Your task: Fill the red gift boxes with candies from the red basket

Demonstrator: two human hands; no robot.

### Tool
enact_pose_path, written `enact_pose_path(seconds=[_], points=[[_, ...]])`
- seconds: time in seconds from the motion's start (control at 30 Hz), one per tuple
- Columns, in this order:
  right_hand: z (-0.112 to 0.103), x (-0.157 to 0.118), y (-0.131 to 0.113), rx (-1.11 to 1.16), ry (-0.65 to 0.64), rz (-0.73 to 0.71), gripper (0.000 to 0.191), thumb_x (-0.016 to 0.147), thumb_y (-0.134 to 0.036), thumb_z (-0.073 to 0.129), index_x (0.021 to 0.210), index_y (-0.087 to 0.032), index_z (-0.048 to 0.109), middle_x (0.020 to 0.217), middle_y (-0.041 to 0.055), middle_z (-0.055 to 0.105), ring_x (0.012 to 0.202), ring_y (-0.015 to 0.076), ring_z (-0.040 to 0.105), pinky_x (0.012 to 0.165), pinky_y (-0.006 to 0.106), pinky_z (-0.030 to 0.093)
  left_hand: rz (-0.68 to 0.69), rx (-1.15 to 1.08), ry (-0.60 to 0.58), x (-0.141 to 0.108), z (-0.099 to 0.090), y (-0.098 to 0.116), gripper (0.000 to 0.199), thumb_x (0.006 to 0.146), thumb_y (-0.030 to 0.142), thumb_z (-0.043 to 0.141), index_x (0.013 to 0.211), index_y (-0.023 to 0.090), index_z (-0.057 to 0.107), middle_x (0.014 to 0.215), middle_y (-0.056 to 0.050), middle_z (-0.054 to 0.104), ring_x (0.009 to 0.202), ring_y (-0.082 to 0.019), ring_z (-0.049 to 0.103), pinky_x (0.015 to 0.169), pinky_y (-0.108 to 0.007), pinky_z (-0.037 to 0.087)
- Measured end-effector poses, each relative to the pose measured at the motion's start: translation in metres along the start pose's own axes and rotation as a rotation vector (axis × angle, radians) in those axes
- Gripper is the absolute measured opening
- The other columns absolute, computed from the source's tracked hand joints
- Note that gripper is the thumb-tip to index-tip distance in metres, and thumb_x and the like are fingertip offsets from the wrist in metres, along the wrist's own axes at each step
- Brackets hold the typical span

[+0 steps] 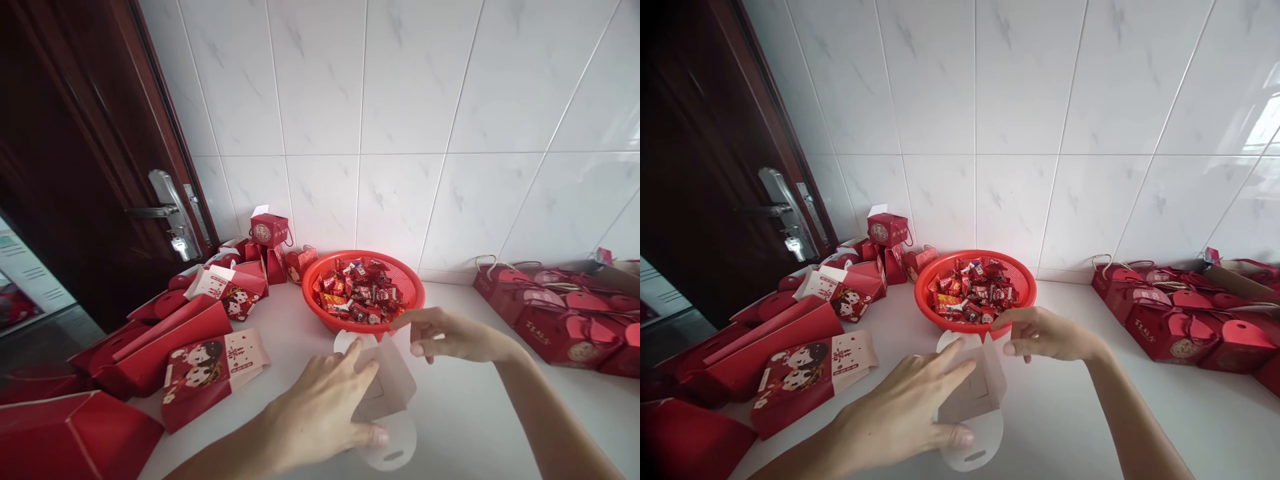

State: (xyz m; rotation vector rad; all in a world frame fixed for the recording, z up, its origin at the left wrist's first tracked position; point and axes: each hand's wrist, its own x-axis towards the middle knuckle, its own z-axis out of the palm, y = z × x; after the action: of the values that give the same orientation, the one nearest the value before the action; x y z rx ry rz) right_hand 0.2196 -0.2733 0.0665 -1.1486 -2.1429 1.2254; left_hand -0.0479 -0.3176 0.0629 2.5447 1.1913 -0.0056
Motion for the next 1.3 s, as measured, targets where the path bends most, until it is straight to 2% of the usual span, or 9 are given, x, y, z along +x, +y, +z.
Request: enact_pose_path(seconds=[0.17, 0.27, 0.33, 0.4, 0.5, 0.77, 0.97, 1.13, 1.3], points=[[-0.018, 0.031, -0.003, 0.197, 0.332, -0.146, 0.042, 0.075, -0.056, 0.078, 0.093, -0.017, 0.074, 0.071, 0.0022, 0.069, 0.064, 0.0164, 0.062, 0.066, 0.032, 0.052, 0.144, -0.108, 0.261, 0.016, -0.013, -0.017, 0.031, 0.093, 0.042, 0.059, 0.115, 0.026, 0.072, 0.120, -0.005, 0.072, 0.096, -0.023, 0.069, 0.084, -0.032, 0.051], [-0.018, 0.067, 0.009, 0.330, 0.537, -0.192, 0.044, 0.070, -0.058, 0.080, 0.082, -0.017, 0.070, 0.069, 0.0024, 0.069, 0.061, 0.0144, 0.061, 0.066, 0.032, 0.053, 0.086, -0.162, 0.386, 0.048, -0.033, -0.044, 0.027, 0.094, 0.034, 0.054, 0.107, 0.022, 0.075, 0.106, -0.004, 0.077, 0.087, -0.020, 0.070, 0.080, -0.030, 0.051], [-0.013, 0.092, 0.021, 0.411, 0.675, -0.169, 0.045, 0.063, -0.058, 0.081, 0.075, -0.017, 0.067, 0.064, 0.0023, 0.067, 0.062, 0.0155, 0.062, 0.066, 0.032, 0.055, -0.001, -0.152, 0.342, 0.076, -0.046, -0.067, 0.026, 0.094, 0.030, 0.054, 0.101, 0.018, 0.076, 0.102, -0.006, 0.078, 0.090, -0.021, 0.071, 0.080, -0.029, 0.051], [-0.007, 0.111, 0.034, 0.451, 0.806, -0.105, 0.040, 0.058, -0.053, 0.082, 0.070, -0.018, 0.066, 0.061, 0.0026, 0.066, 0.060, 0.0167, 0.062, 0.064, 0.033, 0.055, -0.110, -0.084, 0.209, 0.106, -0.055, -0.089, 0.025, 0.093, 0.026, 0.055, 0.106, 0.019, 0.075, 0.110, -0.006, 0.078, 0.098, -0.020, 0.071, 0.083, -0.027, 0.051], [-0.001, 0.125, 0.050, 0.459, 0.885, -0.081, 0.029, 0.058, -0.043, 0.079, 0.067, -0.019, 0.064, 0.061, 0.0034, 0.066, 0.062, 0.0190, 0.063, 0.061, 0.034, 0.055, -0.162, -0.027, 0.133, 0.143, -0.056, -0.114, 0.014, 0.085, 0.021, 0.065, 0.093, 0.019, 0.076, 0.108, -0.005, 0.078, 0.098, -0.021, 0.071, 0.081, -0.026, 0.051], [-0.002, 0.125, 0.063, 0.482, 0.951, -0.057, 0.020, 0.058, -0.036, 0.067, 0.068, -0.019, 0.067, 0.066, 0.0046, 0.069, 0.067, 0.0205, 0.067, 0.059, 0.030, 0.055, -0.276, 0.056, 0.183, 0.193, -0.036, -0.126, 0.028, 0.087, 0.044, 0.062, 0.075, 0.019, 0.066, 0.095, -0.012, 0.075, 0.098, -0.031, 0.069, 0.078, -0.034, 0.049], [-0.004, 0.128, 0.067, 0.506, 0.946, -0.020, 0.017, 0.059, -0.033, 0.068, 0.069, -0.020, 0.068, 0.068, 0.0048, 0.071, 0.063, 0.0197, 0.066, 0.060, 0.031, 0.055, -0.282, -0.057, 0.246, 0.205, -0.029, -0.134, 0.033, 0.078, 0.033, 0.066, 0.055, 0.020, 0.046, 0.059, -0.002, 0.055, 0.066, -0.020, 0.059, 0.059, -0.029, 0.037], [-0.004, 0.129, 0.068, 0.494, 0.909, 0.011, 0.014, 0.061, -0.030, 0.070, 0.070, -0.019, 0.068, 0.069, 0.0048, 0.071, 0.061, 0.0191, 0.065, 0.061, 0.033, 0.055, -0.157, -0.266, 0.366, 0.207, -0.030, -0.136, 0.047, 0.083, 0.040, 0.057, 0.052, 0.022, 0.027, 0.052, 0.005, 0.028, 0.053, -0.013, 0.038, 0.056, -0.029, 0.027], [-0.001, 0.128, 0.064, 0.462, 0.827, 0.032, 0.024, 0.064, -0.032, 0.078, 0.084, -0.020, 0.073, 0.083, 0.0071, 0.075, 0.076, 0.0237, 0.070, 0.064, 0.033, 0.055, 0.078, -0.433, 0.351, 0.204, -0.032, -0.130, 0.048, 0.082, 0.060, 0.055, 0.057, 0.021, 0.040, 0.059, 0.005, 0.037, 0.058, -0.013, 0.039, 0.060, -0.027, 0.034]])
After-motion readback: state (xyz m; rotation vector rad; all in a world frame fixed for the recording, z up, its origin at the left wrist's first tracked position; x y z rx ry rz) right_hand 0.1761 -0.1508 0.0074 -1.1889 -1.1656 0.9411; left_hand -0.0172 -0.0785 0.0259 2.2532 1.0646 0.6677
